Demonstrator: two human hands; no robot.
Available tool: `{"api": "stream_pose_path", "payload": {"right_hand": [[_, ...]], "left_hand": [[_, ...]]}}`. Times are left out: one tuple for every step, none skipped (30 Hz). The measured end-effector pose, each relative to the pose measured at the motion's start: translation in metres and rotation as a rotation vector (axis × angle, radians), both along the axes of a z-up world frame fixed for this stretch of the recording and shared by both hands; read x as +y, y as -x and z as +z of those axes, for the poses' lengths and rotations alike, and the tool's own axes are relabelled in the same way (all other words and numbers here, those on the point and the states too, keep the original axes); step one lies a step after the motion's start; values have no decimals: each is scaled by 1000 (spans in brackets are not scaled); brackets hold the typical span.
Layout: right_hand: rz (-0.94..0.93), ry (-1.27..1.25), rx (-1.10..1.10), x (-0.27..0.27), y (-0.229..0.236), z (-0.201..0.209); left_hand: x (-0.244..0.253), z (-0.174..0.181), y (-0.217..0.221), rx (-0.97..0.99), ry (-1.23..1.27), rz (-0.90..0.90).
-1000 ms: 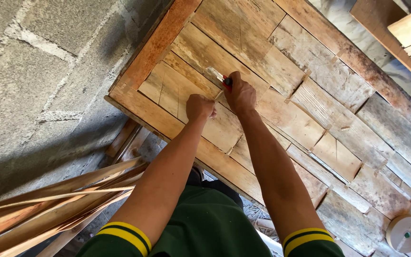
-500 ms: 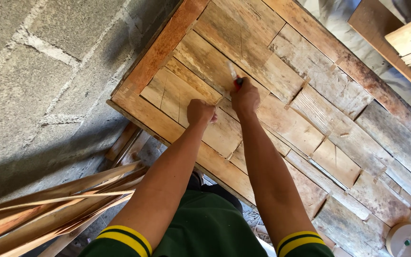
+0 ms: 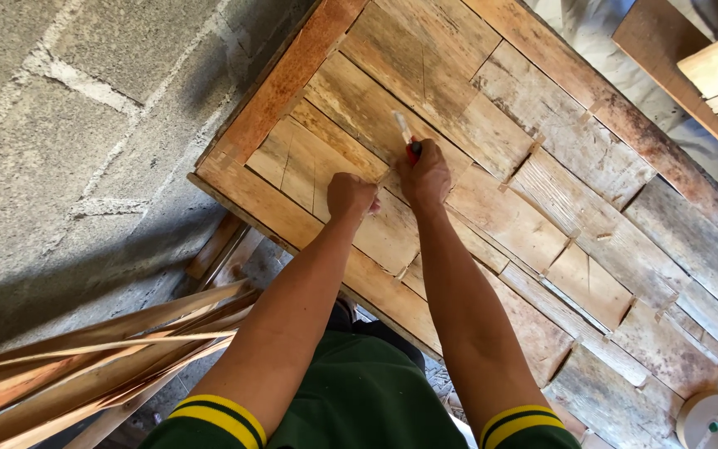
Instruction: Assembling and trimming thin wood pieces onto a larger panel to create a decorative surface.
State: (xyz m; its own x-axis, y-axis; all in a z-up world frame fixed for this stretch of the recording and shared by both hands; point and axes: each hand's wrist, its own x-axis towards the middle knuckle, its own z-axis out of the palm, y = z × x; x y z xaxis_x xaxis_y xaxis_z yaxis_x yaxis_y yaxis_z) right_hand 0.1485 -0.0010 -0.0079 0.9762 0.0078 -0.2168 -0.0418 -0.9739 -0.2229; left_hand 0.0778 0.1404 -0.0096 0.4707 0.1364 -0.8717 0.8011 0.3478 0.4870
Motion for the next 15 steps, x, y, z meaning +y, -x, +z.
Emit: {"api": "stream_pose_path", "payload": {"right_hand": [[-1, 1, -1, 3, 6, 9], [43, -35, -2, 8, 11, 17], [87, -71, -3, 12, 17, 25], [87, -69, -1, 13, 21, 29], [115, -77, -5, 13, 25, 34], [142, -86, -13, 15, 28, 38], [142, -85, -14, 13, 30, 37], [175, -100, -37, 12, 30, 37], [208, -116, -61, 11, 30, 36], [207, -118, -63, 11, 31, 37], [212, -106, -50, 12, 31, 37], [217, -94, -36, 12, 31, 38], [217, -94, -39, 12, 31, 39], [242, -74, -38, 12, 31, 39], [266, -53, -36, 11, 31, 40]], "left_hand": [[-1, -3, 1, -1, 1, -1], [-2, -6, 2, -10, 6, 15], [-3, -10, 3, -20, 10, 32], [-3, -11, 4, -17, 12, 32], [-3, -12, 6, -64, 47, 71], [-2, -13, 6, -115, 81, 109], [1, -6, 6, -115, 82, 108], [5, 1, 5, -86, 86, 107], [8, 8, 4, -56, 90, 106], [9, 6, 6, -58, 88, 105], [9, 4, 8, -82, 116, 138], [8, 3, 10, -106, 145, 171], [8, 4, 10, -108, 145, 170], [8, 4, 10, -119, 168, 182], [8, 4, 10, -130, 190, 193]]}}
